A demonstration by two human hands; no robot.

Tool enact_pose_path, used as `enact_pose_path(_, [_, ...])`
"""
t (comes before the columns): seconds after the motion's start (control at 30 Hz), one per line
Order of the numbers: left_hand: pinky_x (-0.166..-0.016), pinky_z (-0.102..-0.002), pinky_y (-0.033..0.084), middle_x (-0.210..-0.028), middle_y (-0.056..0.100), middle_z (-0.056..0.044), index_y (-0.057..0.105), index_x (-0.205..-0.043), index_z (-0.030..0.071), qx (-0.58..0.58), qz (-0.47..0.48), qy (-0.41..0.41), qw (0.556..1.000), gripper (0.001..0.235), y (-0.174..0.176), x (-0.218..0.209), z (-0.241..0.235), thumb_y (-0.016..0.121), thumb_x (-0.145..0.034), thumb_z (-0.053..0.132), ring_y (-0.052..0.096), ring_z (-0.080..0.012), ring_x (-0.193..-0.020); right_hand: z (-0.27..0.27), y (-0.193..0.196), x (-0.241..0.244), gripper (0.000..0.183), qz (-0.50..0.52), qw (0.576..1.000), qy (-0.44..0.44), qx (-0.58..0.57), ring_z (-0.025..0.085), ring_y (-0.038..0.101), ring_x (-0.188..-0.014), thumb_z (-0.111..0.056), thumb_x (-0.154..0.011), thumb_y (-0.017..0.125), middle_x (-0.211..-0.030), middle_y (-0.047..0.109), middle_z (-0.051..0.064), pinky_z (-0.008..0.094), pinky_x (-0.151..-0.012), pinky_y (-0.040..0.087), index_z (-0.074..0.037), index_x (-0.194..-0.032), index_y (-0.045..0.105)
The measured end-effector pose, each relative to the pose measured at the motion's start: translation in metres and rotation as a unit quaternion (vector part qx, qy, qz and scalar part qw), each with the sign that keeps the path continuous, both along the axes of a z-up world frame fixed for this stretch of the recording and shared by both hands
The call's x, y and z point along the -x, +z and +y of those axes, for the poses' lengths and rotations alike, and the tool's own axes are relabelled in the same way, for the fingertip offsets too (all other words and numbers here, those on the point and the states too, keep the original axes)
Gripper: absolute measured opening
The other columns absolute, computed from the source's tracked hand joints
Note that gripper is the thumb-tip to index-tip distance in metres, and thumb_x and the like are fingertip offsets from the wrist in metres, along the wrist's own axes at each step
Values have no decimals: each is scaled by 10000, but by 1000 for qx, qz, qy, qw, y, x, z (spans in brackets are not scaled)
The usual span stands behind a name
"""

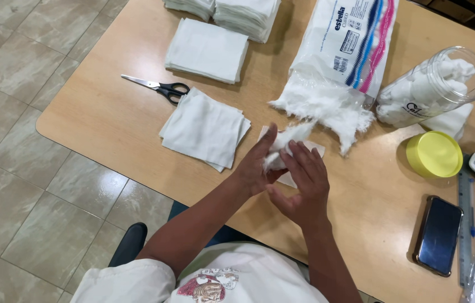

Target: The person takes a small piece of white cotton and wraps it in a square white cloth, folding the edges to form a small bundle. They then place the bundle into a clear plastic container. The person repeats the process with another piece of cotton and cloth.

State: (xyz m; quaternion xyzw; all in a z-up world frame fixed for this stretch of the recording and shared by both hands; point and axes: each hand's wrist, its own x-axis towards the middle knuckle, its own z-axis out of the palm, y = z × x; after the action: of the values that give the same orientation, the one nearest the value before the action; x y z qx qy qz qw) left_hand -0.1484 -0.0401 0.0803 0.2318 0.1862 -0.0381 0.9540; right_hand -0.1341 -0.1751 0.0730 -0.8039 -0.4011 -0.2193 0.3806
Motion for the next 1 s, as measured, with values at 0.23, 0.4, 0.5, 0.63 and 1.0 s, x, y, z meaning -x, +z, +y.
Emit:
enact_pose_path(0.23, [-1063, -501, 510, -1135, 706, -168, 645, -1279, 82, -98, -28, -56, 993, 640, -55, -8, -5, 562, -1005, 654, 687, -289, -1075, -15, 26, -8, 601, 126, 989, 19, -77, 401, 584, -1313, -228, -846, 837, -1360, 622, 196, 558, -1151, 436, -26, -1367, 615])
enact_pose_path(0.4, [-931, -383, 582, -1018, 743, -97, 629, -1321, 107, -120, -85, -173, 974, 570, -36, 9, 0, 587, -1020, 590, 764, -244, -908, -18, 5, -11, 822, 225, 973, 7, 43, 398, 536, -1379, -170, -689, 894, -1441, 593, 163, 546, -1160, 435, -59, -1436, 570])
enact_pose_path(0.5, [-881, -317, 588, -993, 753, -55, 666, -1211, 55, -274, -132, -200, 932, 504, -11, 12, -3, 856, -843, 341, 717, -149, -941, -22, -8, -10, 720, 203, 978, -21, 38, 297, 623, -1263, -174, -721, 907, -1332, 654, 42, 443, -1107, 489, -144, -1390, 642])
enact_pose_path(0.63, [-844, -341, 569, -955, 744, -120, 673, -1179, -40, -365, -127, -212, 898, 500, -18, 16, 17, 847, -846, 289, 677, -180, -896, -28, 10, -6, 766, 164, 985, -32, 46, 340, 658, -1140, -97, -732, 875, -1208, 651, 105, 481, -988, 555, -111, -1436, 576])
enact_pose_path(1.0, [-824, -365, 653, -1004, 766, -161, 727, -1110, -8, -116, -118, -245, 955, 308, -46, 43, -17, 704, -1034, 290, 764, -235, -938, -58, -23, 12, 634, 309, 942, -4, -134, 311, 771, -1049, 27, -632, 918, -1073, 781, 170, 403, -946, 580, 35, -1205, 648])
